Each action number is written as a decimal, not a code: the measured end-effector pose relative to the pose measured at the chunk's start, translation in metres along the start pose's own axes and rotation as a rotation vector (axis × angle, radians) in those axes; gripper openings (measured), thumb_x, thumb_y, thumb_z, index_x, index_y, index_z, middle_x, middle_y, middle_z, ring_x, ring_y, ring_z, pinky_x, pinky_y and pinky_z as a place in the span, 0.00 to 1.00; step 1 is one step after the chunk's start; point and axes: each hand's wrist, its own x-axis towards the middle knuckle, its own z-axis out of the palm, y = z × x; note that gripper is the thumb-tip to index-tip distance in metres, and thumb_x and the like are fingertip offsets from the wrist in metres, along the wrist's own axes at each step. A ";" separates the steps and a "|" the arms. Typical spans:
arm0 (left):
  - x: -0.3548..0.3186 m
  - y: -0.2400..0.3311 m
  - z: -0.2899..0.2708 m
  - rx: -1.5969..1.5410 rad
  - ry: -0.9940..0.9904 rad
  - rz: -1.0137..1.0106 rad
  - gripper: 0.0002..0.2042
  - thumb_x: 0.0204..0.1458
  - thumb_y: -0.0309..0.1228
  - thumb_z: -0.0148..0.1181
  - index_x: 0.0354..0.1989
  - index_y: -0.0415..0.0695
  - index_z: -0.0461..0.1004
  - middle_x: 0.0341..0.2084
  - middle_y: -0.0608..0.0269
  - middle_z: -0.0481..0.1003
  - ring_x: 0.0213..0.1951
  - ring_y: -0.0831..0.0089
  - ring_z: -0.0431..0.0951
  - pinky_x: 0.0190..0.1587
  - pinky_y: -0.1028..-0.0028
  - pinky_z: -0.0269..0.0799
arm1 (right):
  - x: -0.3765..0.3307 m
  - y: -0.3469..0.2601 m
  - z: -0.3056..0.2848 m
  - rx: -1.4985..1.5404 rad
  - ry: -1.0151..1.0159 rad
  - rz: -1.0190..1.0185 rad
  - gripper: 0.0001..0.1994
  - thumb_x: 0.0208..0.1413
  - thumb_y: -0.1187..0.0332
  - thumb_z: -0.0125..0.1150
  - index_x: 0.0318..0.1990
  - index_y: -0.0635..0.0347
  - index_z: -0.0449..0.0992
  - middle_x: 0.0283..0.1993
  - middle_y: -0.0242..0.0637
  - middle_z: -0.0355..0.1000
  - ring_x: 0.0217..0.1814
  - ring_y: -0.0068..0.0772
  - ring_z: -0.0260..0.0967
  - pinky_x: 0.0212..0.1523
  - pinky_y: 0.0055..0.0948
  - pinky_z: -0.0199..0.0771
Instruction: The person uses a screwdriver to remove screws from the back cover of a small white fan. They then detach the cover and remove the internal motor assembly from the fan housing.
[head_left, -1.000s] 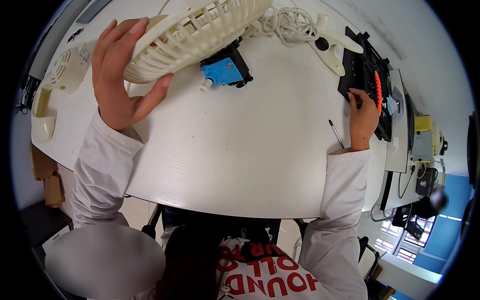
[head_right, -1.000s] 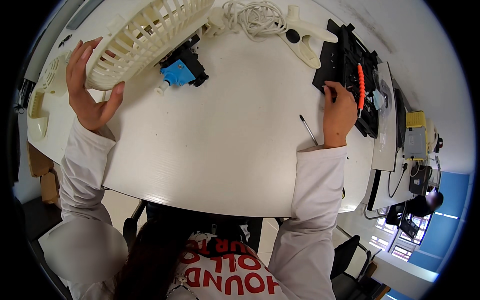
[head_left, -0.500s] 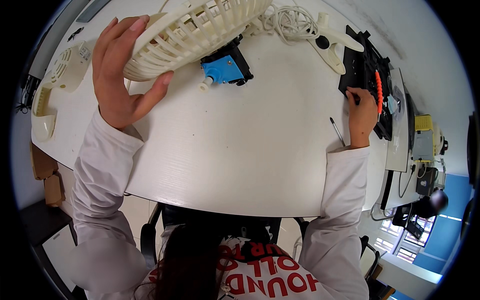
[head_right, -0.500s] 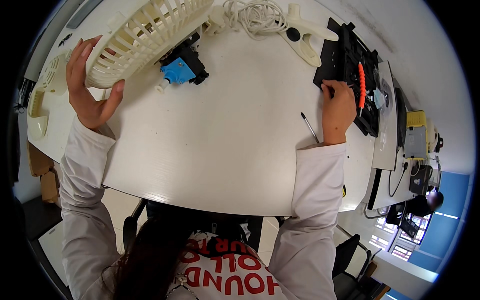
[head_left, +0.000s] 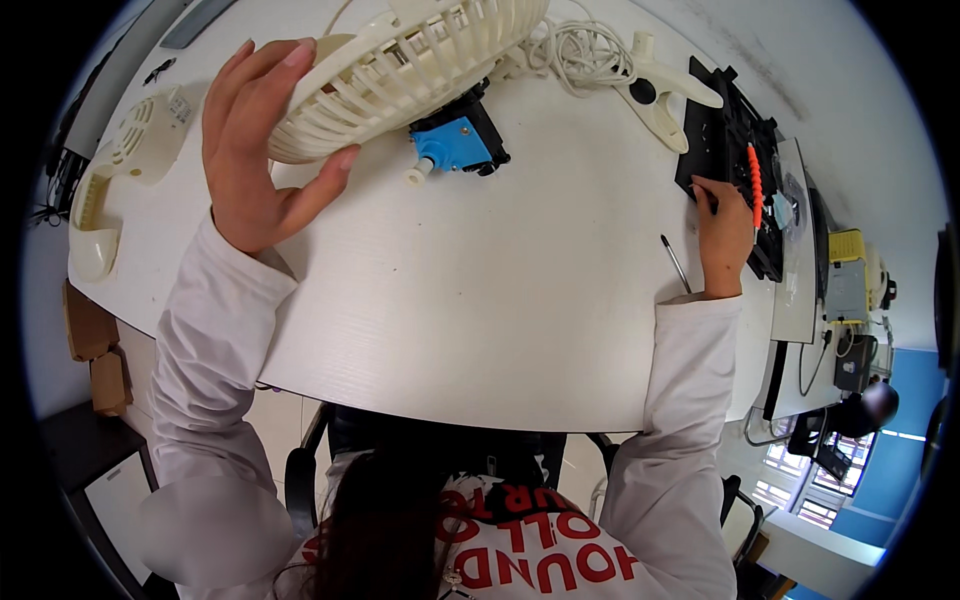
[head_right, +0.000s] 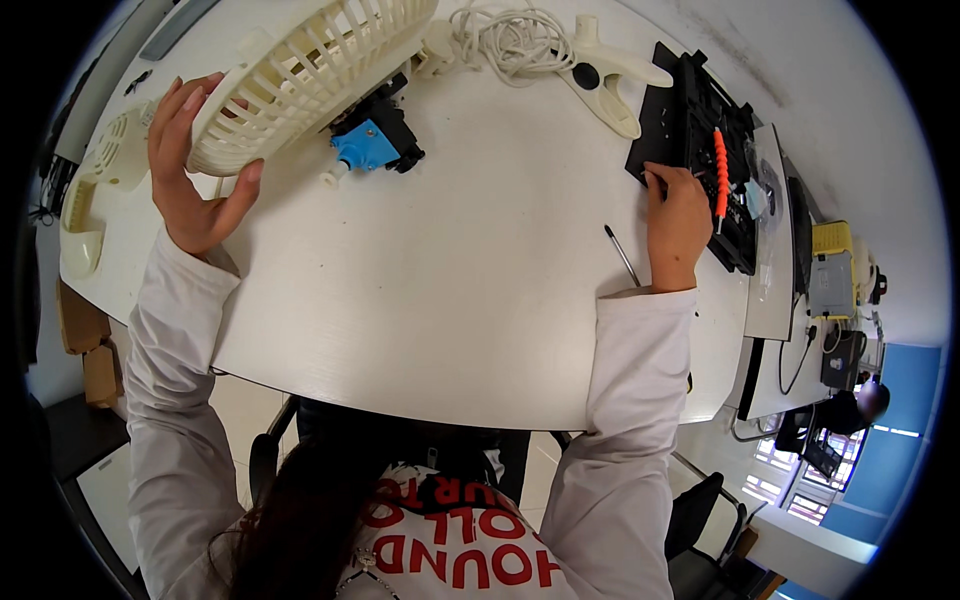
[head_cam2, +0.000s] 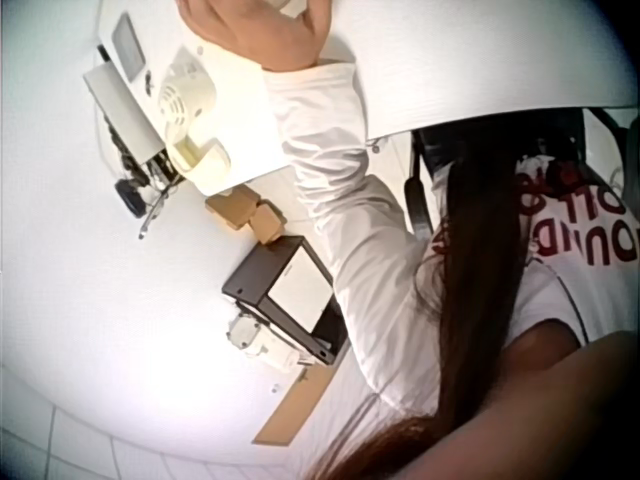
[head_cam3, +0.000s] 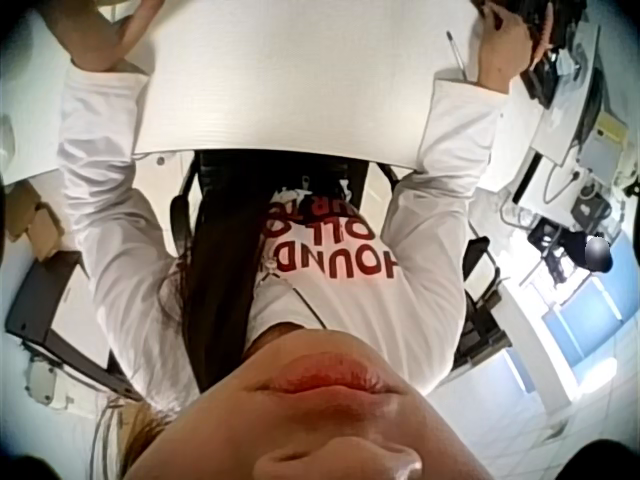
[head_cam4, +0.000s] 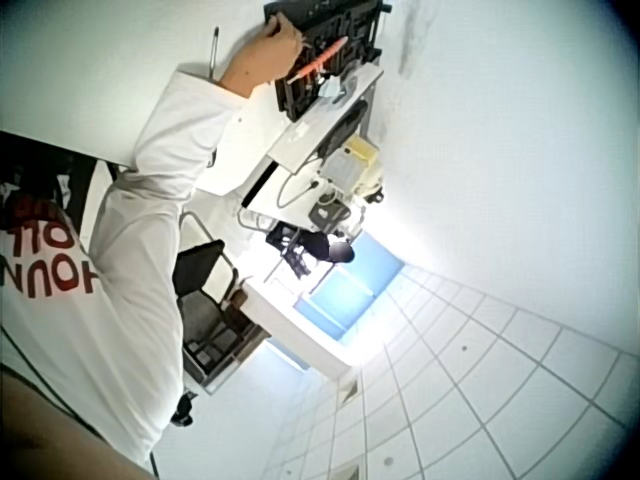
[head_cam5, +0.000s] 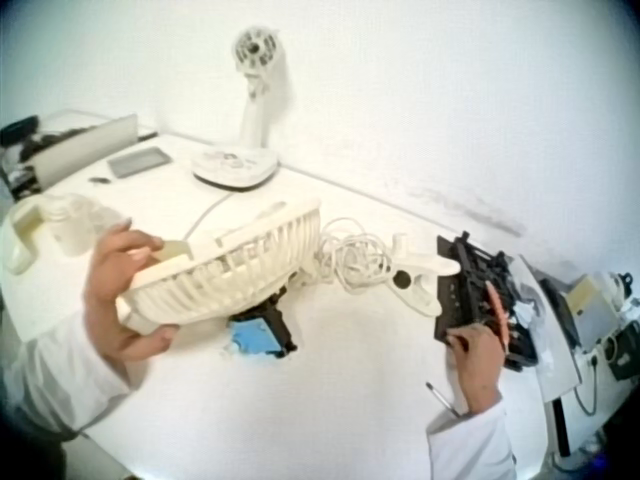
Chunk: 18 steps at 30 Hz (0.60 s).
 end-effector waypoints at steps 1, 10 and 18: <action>0.000 0.000 0.000 0.003 0.001 -0.001 0.33 0.31 0.29 0.66 0.53 0.40 0.64 0.44 0.53 0.71 0.48 0.56 0.69 0.55 0.54 0.58 | -0.001 0.001 -0.001 0.006 0.003 -0.008 0.06 0.50 0.66 0.58 0.34 0.53 0.78 0.32 0.33 0.73 0.34 0.35 0.71 0.33 0.30 0.68; 0.000 0.002 -0.001 0.012 -0.003 -0.013 0.32 0.33 0.30 0.66 0.53 0.39 0.65 0.43 0.53 0.71 0.48 0.56 0.68 0.55 0.55 0.59 | -0.004 -0.004 -0.003 0.019 0.011 0.045 0.07 0.51 0.68 0.58 0.37 0.52 0.77 0.28 0.37 0.73 0.30 0.37 0.71 0.30 0.30 0.68; -0.003 0.002 0.003 -0.005 0.033 -0.023 0.32 0.34 0.29 0.66 0.53 0.39 0.64 0.44 0.52 0.71 0.49 0.55 0.67 0.54 0.59 0.60 | -0.004 -0.006 -0.002 -0.023 0.005 0.094 0.03 0.48 0.66 0.60 0.31 0.51 0.77 0.26 0.33 0.73 0.29 0.36 0.71 0.28 0.30 0.67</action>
